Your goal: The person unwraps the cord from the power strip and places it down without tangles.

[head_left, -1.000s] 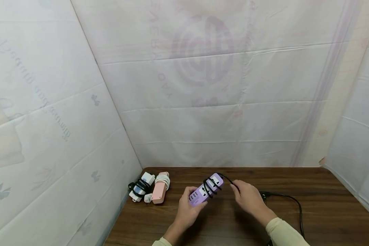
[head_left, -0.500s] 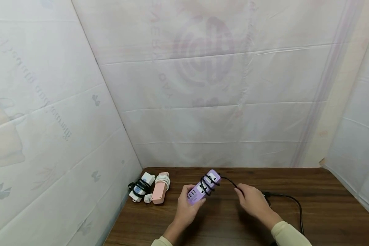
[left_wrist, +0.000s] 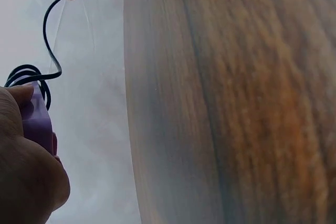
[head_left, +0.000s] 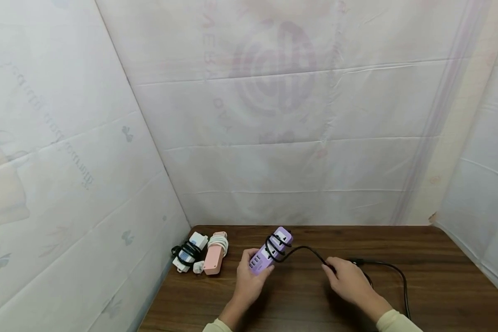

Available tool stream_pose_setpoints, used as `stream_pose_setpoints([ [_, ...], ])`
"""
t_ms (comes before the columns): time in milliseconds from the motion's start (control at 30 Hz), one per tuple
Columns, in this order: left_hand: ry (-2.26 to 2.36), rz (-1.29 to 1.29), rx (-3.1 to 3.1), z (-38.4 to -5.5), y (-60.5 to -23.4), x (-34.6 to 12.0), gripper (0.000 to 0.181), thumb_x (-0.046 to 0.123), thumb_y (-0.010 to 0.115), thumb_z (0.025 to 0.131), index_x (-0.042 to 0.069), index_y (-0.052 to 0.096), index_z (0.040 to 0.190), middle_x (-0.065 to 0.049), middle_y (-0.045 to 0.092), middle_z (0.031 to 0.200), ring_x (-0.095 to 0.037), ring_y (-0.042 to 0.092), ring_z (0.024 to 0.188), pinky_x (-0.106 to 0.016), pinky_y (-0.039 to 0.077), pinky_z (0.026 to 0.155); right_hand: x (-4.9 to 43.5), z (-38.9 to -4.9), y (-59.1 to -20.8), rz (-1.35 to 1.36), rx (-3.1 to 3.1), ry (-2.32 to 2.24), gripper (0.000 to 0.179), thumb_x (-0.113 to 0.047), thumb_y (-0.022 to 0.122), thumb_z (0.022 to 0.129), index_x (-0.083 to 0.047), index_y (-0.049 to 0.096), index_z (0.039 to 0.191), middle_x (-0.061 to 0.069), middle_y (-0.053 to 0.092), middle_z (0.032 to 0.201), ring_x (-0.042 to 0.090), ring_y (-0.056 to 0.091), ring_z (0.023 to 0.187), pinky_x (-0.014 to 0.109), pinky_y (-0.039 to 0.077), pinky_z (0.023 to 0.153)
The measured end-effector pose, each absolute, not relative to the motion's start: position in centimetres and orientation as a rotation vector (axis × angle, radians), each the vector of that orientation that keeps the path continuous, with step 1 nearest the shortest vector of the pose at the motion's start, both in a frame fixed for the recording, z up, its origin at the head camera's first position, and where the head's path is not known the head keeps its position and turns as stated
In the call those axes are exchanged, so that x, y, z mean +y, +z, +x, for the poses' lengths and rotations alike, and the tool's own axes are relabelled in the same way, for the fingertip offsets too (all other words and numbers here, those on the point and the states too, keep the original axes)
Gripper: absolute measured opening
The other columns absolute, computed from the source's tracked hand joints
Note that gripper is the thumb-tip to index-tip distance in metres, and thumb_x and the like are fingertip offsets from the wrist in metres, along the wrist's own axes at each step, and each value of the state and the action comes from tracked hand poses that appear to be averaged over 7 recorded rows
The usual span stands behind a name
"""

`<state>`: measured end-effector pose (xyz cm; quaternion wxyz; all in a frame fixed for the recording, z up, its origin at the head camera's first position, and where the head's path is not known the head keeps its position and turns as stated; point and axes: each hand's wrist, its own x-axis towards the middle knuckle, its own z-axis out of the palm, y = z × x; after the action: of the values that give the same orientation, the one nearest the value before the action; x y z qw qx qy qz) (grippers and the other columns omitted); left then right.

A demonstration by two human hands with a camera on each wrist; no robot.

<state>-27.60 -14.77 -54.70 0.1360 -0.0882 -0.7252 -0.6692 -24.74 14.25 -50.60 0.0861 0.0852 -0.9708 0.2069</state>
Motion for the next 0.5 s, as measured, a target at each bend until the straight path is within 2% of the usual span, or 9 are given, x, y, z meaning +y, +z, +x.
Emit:
stream_pose_setpoints([
  [67, -1.932, -0.251, -2.105, -27.5, -54.8, -14.8, 0.053, 0.004, 0.092, 0.078, 0.011, 0.062, 0.121, -0.01, 0.072, 0.114, -0.009, 0.062, 0.092, -0.023, 0.05, 0.081, 14.4, -24.7, -50.8, 0.263, -2.899, 0.6, 0.01, -0.023, 0.068, 0.105, -0.018, 0.074, 0.098, -0.009, 0.072, 0.087, 0.004, 0.062, 0.073, 0.029, 0.052, 0.066],
  [133, -1.926, -0.246, -2.11, -27.5, -54.8, -14.8, 0.053, 0.005, 0.092, 0.078, 0.012, 0.062, 0.121, -0.009, 0.072, 0.114, -0.009, 0.062, 0.092, -0.023, 0.05, 0.081, 14.5, -24.7, -50.9, 0.273, -2.918, 0.598, 0.014, -0.024, 0.069, 0.104, -0.013, 0.077, 0.108, 0.001, 0.079, 0.103, 0.015, 0.074, 0.089, 0.039, 0.06, 0.078],
  [233, -1.932, -0.239, -2.109, -27.5, -54.7, -14.8, 0.053, 0.005, 0.092, 0.078, 0.012, 0.062, 0.121, -0.009, 0.072, 0.114, -0.009, 0.062, 0.093, -0.024, 0.05, 0.082, 14.4, -24.8, -50.9, 0.282, -2.962, 0.621, 0.026, -0.024, 0.069, 0.104, -0.005, 0.076, 0.12, 0.015, 0.079, 0.121, 0.033, 0.076, 0.111, 0.054, 0.06, 0.094],
  [300, -1.951, -0.232, -2.107, -27.4, -54.5, -14.9, 0.053, 0.004, 0.092, 0.078, 0.012, 0.062, 0.121, -0.01, 0.071, 0.115, -0.009, 0.062, 0.093, -0.024, 0.05, 0.082, 14.2, -24.8, -50.6, 0.28, -2.996, 0.639, 0.03, -0.025, 0.07, 0.103, -0.002, 0.075, 0.122, 0.019, 0.077, 0.124, 0.038, 0.075, 0.115, 0.057, 0.059, 0.098],
  [367, -1.969, -0.224, -2.11, -27.4, -54.3, -14.9, 0.053, 0.004, 0.091, 0.078, 0.011, 0.062, 0.122, -0.01, 0.071, 0.115, -0.009, 0.062, 0.093, -0.023, 0.05, 0.082, 13.9, -25.0, -50.3, 0.274, -3.026, 0.644, 0.031, -0.026, 0.071, 0.102, -0.002, 0.075, 0.121, 0.018, 0.078, 0.122, 0.036, 0.076, 0.112, 0.057, 0.059, 0.095],
  [500, -2.003, -0.215, -2.113, -27.1, -54.0, -14.9, 0.053, 0.003, 0.091, 0.078, 0.011, 0.061, 0.121, -0.01, 0.071, 0.116, -0.009, 0.062, 0.093, -0.023, 0.05, 0.082, 13.3, -25.1, -49.4, 0.237, -3.113, 0.628, 0.045, -0.03, 0.072, 0.102, 0.003, 0.069, 0.133, 0.022, 0.075, 0.129, 0.038, 0.074, 0.117, 0.059, 0.058, 0.099],
])
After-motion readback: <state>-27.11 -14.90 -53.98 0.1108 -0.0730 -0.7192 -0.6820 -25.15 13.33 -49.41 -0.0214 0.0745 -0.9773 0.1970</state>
